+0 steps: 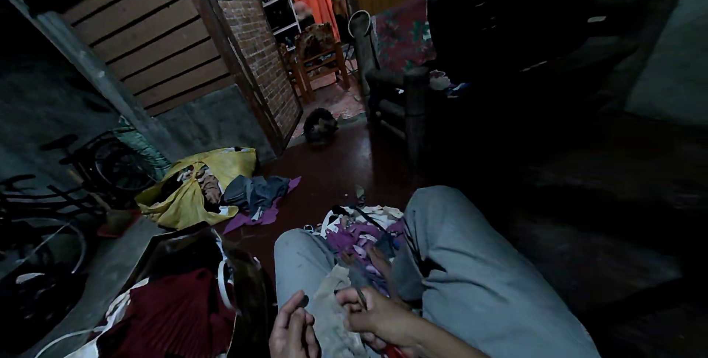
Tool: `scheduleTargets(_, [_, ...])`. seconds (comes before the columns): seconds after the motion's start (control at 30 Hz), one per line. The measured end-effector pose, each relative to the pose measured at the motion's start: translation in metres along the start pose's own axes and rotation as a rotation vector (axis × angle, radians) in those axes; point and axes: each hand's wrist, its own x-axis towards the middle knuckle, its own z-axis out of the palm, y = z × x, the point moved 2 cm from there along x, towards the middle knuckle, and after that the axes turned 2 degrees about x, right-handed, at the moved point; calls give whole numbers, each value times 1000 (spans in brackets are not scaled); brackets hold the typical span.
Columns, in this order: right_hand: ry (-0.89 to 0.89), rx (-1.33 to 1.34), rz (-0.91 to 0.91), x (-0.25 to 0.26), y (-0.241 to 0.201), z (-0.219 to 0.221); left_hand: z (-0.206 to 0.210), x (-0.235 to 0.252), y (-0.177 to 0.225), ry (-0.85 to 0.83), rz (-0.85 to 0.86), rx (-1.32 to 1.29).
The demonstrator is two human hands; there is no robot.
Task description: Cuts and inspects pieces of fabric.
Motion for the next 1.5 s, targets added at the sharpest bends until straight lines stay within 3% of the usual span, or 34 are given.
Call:
scheduleTargets(0.13, [-60, 132, -56, -2, -7, -2, -1, -9, 4, 2, 140, 322])
scheduleTargets(0.3, [-137, 153, -101, -4, -11, 0, 17, -18, 15, -104, 101, 201])
scheduleTargets(0.57, [-121, 64, -168, -3, -14, -5, 21, -17, 23, -184, 192, 30])
scheduleTargets(0.8, [-96, 27, -187, -5, -17, -7, 16, -15, 21, -237, 236, 33])
scheduleTargets(0.97, [-71, 18, -191, -8, -21, -8, 10, -15, 25, -163, 286, 205])
scheduleTargets(1.07, [-60, 26, -201, -8, -24, -9, 5, -12, 23, -141, 206, 177])
scheduleTargets(1.3, [-104, 31, -221, -7, -23, -8, -3, -4, 1, -281, -56, -220])
scheduleTargets(1.5, [-94, 44, -225, -8, -27, -7, -2, -2, -7, -245, -46, -356])
